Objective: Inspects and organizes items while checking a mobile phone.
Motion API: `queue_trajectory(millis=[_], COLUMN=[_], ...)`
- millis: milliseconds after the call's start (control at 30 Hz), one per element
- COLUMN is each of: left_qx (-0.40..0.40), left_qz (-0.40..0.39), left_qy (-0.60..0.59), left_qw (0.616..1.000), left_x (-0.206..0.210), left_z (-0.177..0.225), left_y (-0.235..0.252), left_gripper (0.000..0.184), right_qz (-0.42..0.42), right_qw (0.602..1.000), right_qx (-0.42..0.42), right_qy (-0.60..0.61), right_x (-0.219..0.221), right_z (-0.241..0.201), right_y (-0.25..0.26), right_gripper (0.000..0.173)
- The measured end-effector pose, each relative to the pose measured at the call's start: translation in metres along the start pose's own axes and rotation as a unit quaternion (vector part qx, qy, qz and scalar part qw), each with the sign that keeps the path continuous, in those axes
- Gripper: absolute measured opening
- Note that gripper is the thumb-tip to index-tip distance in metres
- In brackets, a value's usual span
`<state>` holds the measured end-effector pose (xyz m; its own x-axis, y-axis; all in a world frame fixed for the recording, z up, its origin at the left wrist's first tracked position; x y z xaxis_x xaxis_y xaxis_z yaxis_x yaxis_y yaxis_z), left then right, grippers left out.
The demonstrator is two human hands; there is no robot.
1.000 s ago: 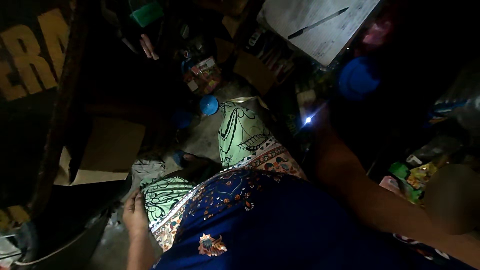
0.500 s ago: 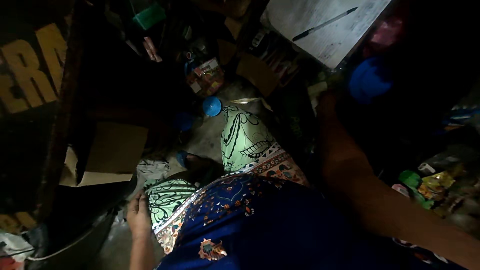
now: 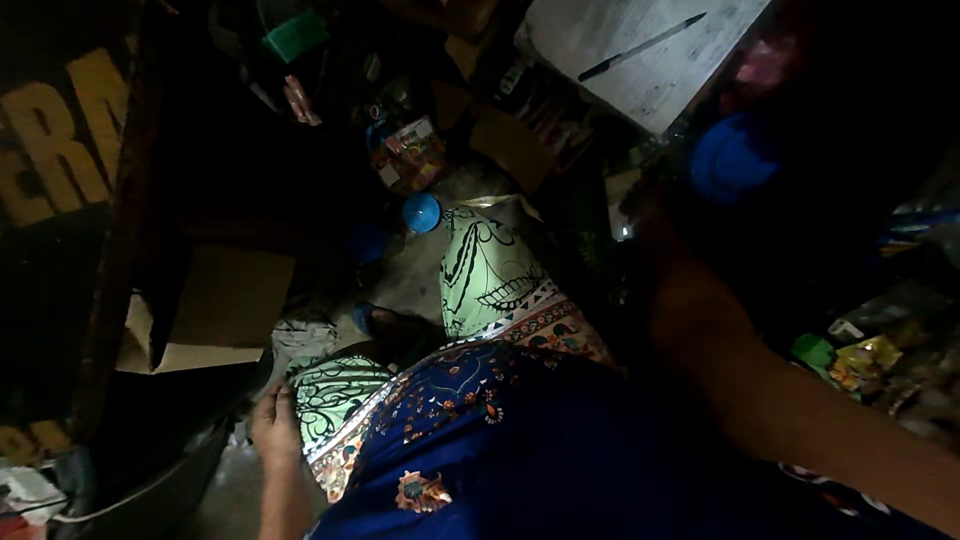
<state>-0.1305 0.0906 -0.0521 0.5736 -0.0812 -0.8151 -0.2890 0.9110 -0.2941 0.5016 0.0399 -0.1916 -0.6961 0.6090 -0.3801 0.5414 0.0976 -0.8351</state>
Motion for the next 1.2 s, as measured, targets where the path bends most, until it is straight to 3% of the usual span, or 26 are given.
queue_trajectory(millis=[67, 100, 167, 267, 333, 433, 633, 800, 833, 867, 933, 1000, 1100, 1200], left_qx=[0.005, 0.002, -0.002, 0.002, 0.000, -0.015, -0.020, -0.015, -0.015, -0.019, -0.040, -0.036, -0.019, -0.015], left_qz=[0.000, -0.001, -0.005, -0.007, -0.002, 0.002, 0.013, 0.006, 0.007, 0.009, 0.011, 0.011, 0.013, 0.009], left_qy=[-0.001, -0.002, 0.000, -0.008, -0.012, -0.022, -0.038, -0.027, -0.025, -0.020, -0.015, -0.020, -0.032, -0.030], left_qw=[1.000, 1.000, 1.000, 1.000, 1.000, 1.000, 0.999, 1.000, 1.000, 1.000, 0.999, 0.999, 0.999, 0.999], left_x=[0.000, 0.000, -0.001, -0.003, -0.003, -0.003, -0.005, -0.003, -0.003, -0.003, -0.005, -0.006, -0.004, -0.002], left_z=[0.000, 0.001, 0.001, -0.003, -0.002, -0.001, -0.003, -0.007, -0.006, -0.003, 0.009, 0.008, -0.004, -0.006], left_y=[-0.001, -0.002, -0.004, -0.005, -0.007, -0.011, -0.013, -0.009, -0.007, -0.008, -0.012, -0.011, -0.006, -0.004], left_gripper=[0.042, 0.042, 0.042, 0.043, 0.043, 0.041, 0.040, 0.043, 0.043, 0.042, 0.040, 0.041, 0.042, 0.042], right_qz=[-0.078, -0.049, -0.043, -0.038, -0.030, -0.024, 0.015, -0.014, -0.026, -0.094, -0.105, -0.070, 0.031, 0.042], right_qw=[0.997, 0.996, 0.990, 0.993, 0.990, 0.960, 0.986, 0.975, 0.971, 0.955, 0.926, 0.935, 0.975, 0.972], right_qx=[0.002, -0.070, -0.116, -0.100, -0.138, -0.189, -0.131, -0.190, -0.181, -0.111, -0.074, -0.084, -0.137, -0.146], right_qy=[-0.005, 0.023, 0.067, 0.050, -0.028, -0.204, -0.102, -0.110, -0.151, -0.259, -0.355, -0.336, -0.173, -0.181], right_x=[0.010, 0.018, 0.025, 0.016, 0.006, -0.002, 0.006, 0.044, 0.049, 0.051, 0.053, 0.054, 0.046, 0.052], right_z=[0.031, 0.051, 0.068, 0.067, 0.065, 0.071, 0.096, 0.059, 0.043, 0.020, 0.000, -0.008, -0.012, -0.005], right_y=[0.069, 0.106, 0.141, 0.122, 0.111, 0.098, 0.106, 0.085, 0.065, 0.035, -0.007, -0.020, -0.017, -0.014], right_gripper=[0.047, 0.046, 0.045, 0.051, 0.059, 0.050, 0.055, 0.052, 0.050, 0.052, 0.050, 0.047, 0.044, 0.052])
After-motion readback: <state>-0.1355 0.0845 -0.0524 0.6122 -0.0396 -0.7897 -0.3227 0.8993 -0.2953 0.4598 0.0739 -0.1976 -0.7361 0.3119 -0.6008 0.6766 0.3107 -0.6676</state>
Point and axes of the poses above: each hand's wrist, its own y-axis towards the middle knuckle, its own x-axis out of the palm, z = x × y, the point moved 7 cm from there along y, towards the middle knuckle, and after that the axes turned 2 degrees about x, right-handed, at the moved point
